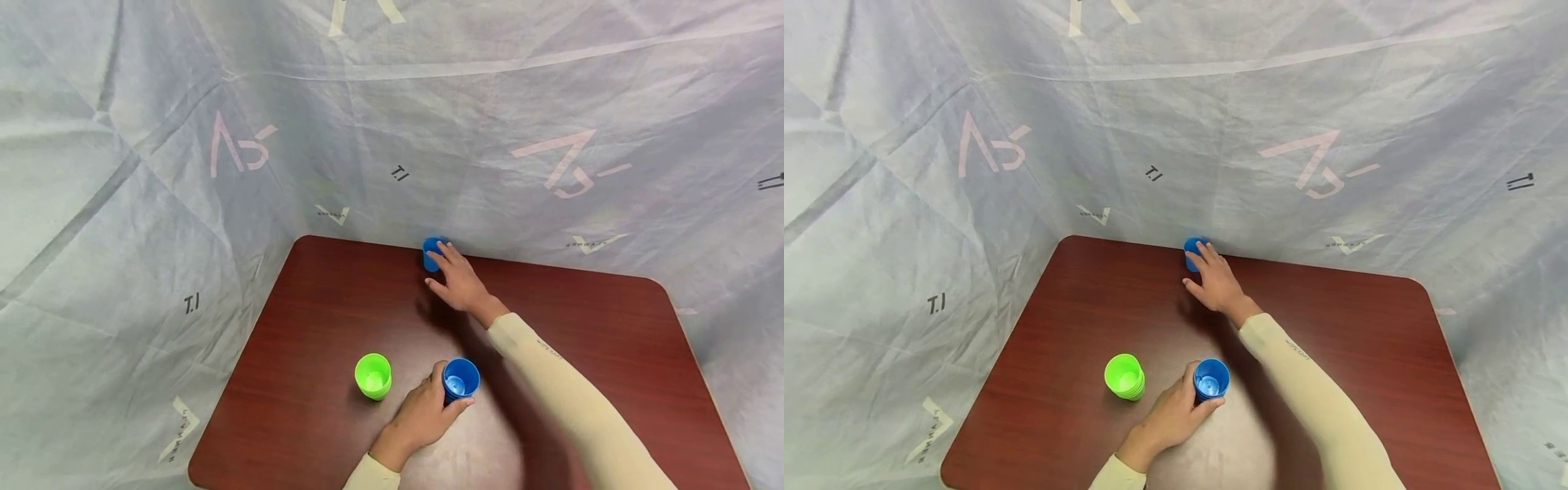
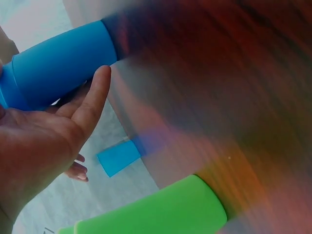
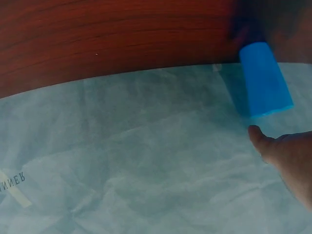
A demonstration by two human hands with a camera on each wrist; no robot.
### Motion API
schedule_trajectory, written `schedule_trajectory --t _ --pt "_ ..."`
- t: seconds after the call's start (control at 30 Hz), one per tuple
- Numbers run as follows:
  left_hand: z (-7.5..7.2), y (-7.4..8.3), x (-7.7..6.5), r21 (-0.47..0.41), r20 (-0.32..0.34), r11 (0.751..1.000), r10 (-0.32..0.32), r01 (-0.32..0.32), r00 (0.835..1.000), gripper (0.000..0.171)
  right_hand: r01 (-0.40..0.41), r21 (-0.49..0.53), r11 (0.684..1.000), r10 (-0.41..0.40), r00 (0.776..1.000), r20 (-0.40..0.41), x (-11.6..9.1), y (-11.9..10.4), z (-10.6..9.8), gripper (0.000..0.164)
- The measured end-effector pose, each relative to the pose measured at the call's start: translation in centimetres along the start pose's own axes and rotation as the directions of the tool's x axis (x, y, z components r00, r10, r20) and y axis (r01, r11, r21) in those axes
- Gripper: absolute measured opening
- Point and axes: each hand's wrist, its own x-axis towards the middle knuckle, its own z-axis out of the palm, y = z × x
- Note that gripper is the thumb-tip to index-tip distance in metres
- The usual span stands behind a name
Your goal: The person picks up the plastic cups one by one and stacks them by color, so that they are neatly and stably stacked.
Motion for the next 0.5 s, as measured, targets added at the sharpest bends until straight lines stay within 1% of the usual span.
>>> schedule_trajectory --t 0.17,0.33,0.5 --pt "-0.1 0.0 0.1 -0.007 0.002 1.000 -0.011 0.011 1.000 0.076 -0.005 -0.027 1.000 0.005 1.000 0.025 0.9 0.5 0.3 0.071" --pt "-0.2 -0.2 0.2 -0.004 0.017 1.000 -0.015 0.015 1.000 0.078 -0.007 -0.059 0.998 0.009 0.999 0.045 2.1 0.8 0.6 0.071" --pt "0.1 -0.4 0.2 0.005 0.025 1.000 -0.015 0.015 1.000 0.079 -0.019 -0.086 0.996 0.025 0.998 0.064 3.3 1.3 1.0 0.071"
